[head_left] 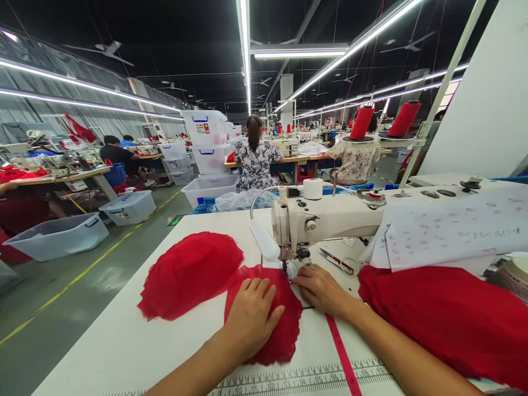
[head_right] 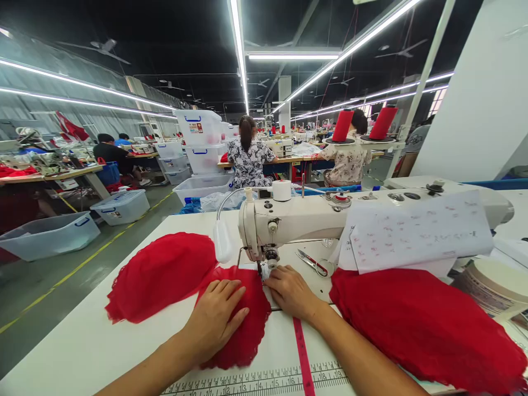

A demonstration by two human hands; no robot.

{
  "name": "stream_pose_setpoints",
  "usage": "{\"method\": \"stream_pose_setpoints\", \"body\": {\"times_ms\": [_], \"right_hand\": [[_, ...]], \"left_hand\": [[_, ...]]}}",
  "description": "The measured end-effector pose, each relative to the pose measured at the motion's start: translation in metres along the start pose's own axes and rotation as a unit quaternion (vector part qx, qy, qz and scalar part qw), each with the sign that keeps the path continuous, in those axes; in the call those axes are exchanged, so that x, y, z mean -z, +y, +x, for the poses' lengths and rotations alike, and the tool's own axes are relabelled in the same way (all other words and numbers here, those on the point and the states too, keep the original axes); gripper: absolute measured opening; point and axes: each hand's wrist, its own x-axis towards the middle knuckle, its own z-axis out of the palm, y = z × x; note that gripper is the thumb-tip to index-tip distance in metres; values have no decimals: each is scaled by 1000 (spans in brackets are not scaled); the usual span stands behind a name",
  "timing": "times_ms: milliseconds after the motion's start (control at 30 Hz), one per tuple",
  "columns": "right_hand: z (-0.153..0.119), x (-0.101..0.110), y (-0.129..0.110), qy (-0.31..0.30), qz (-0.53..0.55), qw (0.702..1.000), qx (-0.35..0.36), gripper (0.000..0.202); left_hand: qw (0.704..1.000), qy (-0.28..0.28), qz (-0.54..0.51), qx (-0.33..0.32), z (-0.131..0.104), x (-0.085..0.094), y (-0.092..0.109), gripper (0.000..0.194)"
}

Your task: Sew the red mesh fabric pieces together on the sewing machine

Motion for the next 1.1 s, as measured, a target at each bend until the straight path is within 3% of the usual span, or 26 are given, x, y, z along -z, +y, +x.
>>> {"method": "stream_pose_setpoints", "body": {"times_ms": [167,367,633,1100], "right_hand": [[-1,0,-1,-35,30,999,18,25],[-2,2,-3,-55,38,997,28,22],[-2,6,-6,-66,36,997,21,18],[-1,12,-8,-70,63,996,11,17]], "left_hand": [[996,-24,-79,-25,4,-18,-4,40],[990,-88,-86,-72,5,-22,-6,44],[994,-32,-61,-81,5,-28,-7,40],[991,-56,-83,-86,9,-27,-10,40]]}}
